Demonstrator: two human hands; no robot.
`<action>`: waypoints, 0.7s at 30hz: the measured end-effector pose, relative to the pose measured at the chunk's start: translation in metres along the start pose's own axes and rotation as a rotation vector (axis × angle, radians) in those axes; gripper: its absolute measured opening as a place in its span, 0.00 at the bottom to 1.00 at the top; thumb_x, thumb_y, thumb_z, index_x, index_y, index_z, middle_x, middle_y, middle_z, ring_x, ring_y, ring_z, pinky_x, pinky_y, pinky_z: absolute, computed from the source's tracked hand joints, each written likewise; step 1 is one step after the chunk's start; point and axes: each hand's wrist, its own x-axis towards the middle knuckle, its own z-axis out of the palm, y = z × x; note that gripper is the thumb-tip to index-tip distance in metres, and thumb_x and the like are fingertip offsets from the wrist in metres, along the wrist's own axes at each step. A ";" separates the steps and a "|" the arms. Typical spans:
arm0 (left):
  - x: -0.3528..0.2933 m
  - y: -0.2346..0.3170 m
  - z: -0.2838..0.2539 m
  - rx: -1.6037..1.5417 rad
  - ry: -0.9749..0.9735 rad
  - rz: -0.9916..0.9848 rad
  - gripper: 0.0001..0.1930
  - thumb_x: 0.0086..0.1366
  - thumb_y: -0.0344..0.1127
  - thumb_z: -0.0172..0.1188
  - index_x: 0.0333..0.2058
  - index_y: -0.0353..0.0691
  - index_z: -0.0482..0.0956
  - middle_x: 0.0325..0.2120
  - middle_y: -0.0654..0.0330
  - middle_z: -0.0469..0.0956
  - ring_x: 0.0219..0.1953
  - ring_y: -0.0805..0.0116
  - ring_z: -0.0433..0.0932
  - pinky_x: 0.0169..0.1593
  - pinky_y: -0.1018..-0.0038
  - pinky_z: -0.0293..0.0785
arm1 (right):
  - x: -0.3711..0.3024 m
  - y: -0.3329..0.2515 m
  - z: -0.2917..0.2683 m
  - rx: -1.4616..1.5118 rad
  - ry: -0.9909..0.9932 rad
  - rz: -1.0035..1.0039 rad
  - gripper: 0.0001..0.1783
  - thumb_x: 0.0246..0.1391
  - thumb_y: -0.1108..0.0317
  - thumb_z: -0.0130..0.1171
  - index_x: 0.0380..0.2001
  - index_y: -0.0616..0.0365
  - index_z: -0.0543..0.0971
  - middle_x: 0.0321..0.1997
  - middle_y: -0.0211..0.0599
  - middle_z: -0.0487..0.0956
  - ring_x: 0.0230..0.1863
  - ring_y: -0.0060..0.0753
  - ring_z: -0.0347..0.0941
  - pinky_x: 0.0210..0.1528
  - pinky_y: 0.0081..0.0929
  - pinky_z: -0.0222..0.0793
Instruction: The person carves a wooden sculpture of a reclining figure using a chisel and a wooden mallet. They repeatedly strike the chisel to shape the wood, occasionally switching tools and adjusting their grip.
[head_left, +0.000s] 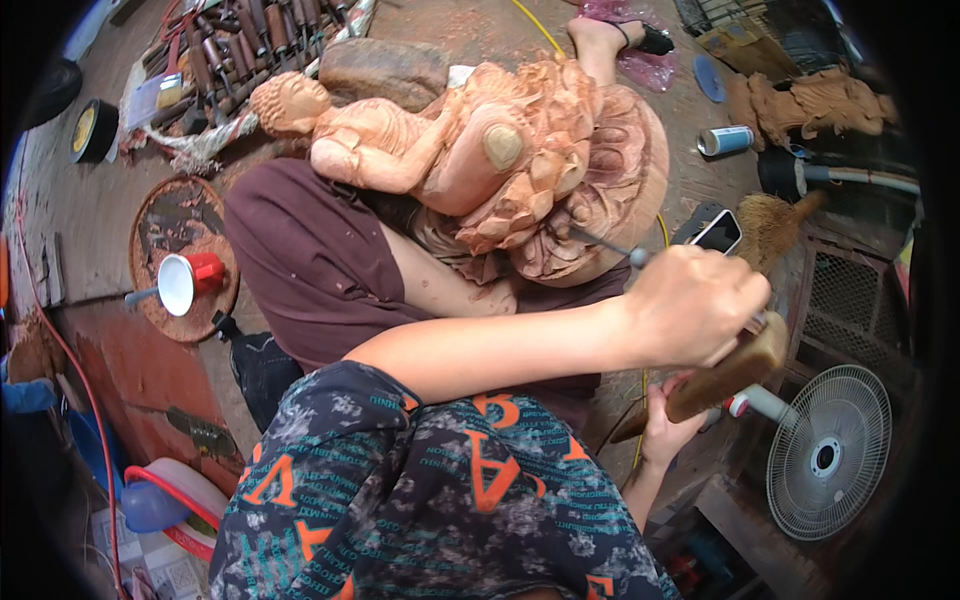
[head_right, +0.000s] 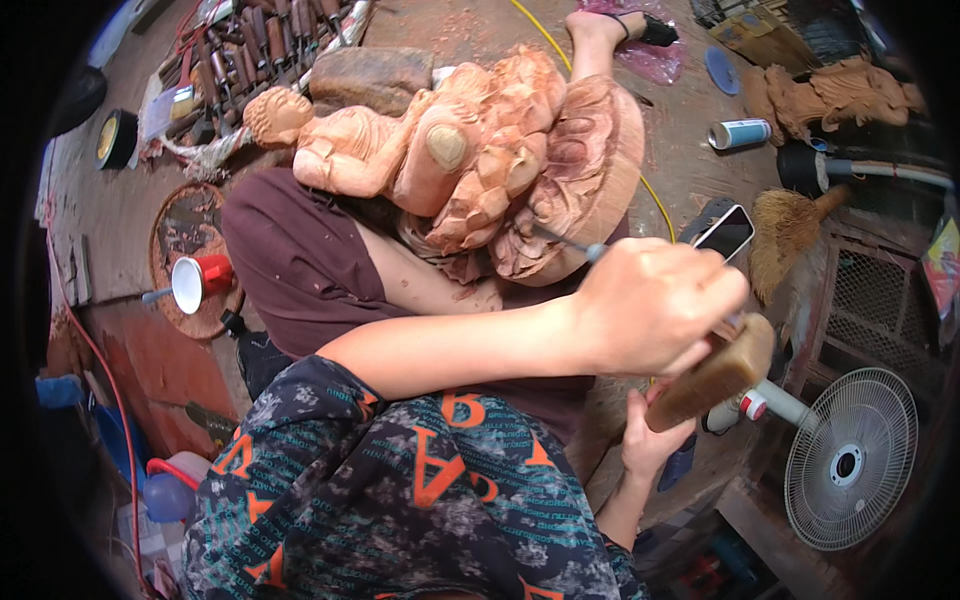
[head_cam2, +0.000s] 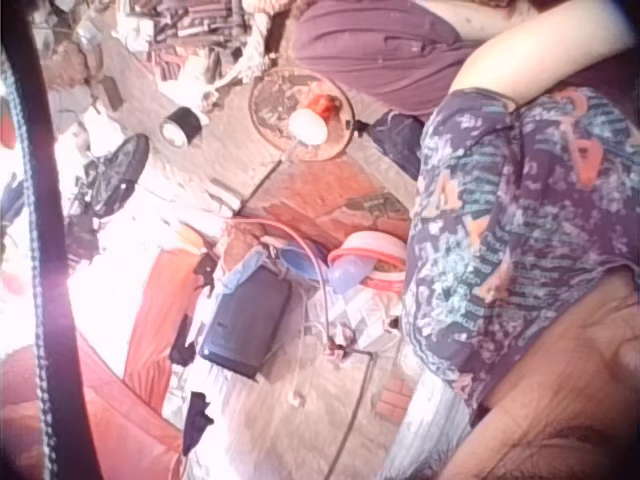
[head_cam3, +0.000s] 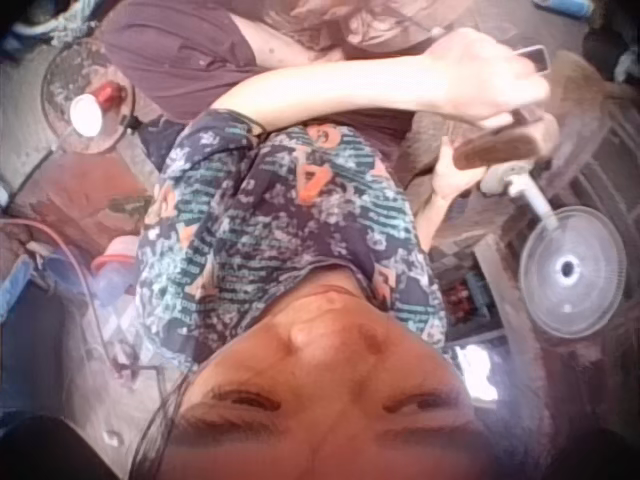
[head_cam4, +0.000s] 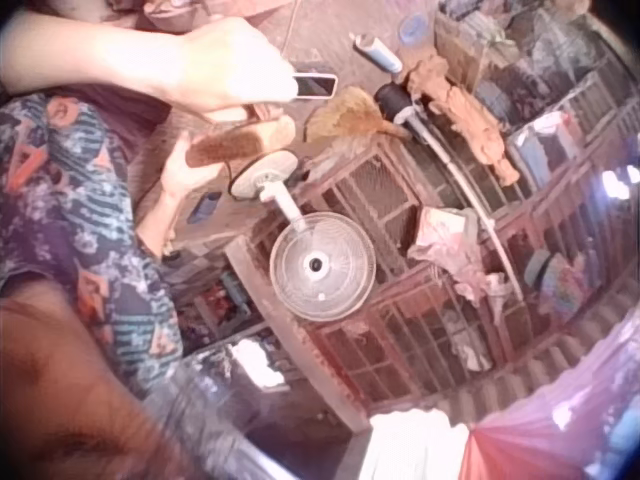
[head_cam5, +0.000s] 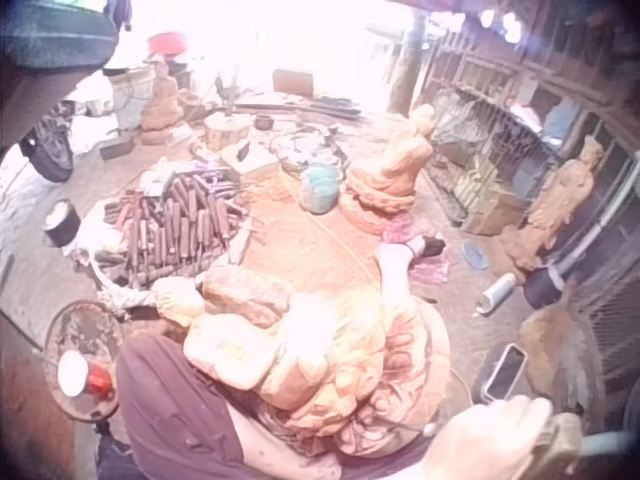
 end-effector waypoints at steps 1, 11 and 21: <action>-0.002 0.001 0.002 0.032 -0.004 -0.018 0.16 0.41 0.36 0.64 0.26 0.40 0.67 0.19 0.60 0.70 0.22 0.62 0.76 0.24 0.69 0.72 | -0.001 -0.006 0.003 0.061 0.000 0.022 0.21 0.42 0.82 0.58 0.43 0.62 0.67 0.31 0.30 0.66 0.32 0.20 0.62 0.39 0.20 0.60; -0.025 0.015 -0.005 0.223 -0.434 -0.184 0.14 0.45 0.32 0.61 0.28 0.35 0.67 0.19 0.54 0.73 0.20 0.62 0.79 0.19 0.70 0.73 | -0.012 0.006 0.020 0.175 -0.025 0.124 0.13 0.38 0.79 0.61 0.30 0.61 0.71 0.24 0.26 0.68 0.25 0.19 0.62 0.31 0.19 0.61; -0.020 0.016 -0.070 -0.017 -0.733 -0.281 0.15 0.53 0.36 0.60 0.33 0.34 0.66 0.22 0.51 0.73 0.23 0.49 0.77 0.25 0.61 0.72 | 0.007 0.025 0.041 0.130 -0.346 -0.018 0.24 0.40 0.70 0.65 0.43 0.63 0.72 0.31 0.31 0.73 0.33 0.27 0.70 0.38 0.26 0.68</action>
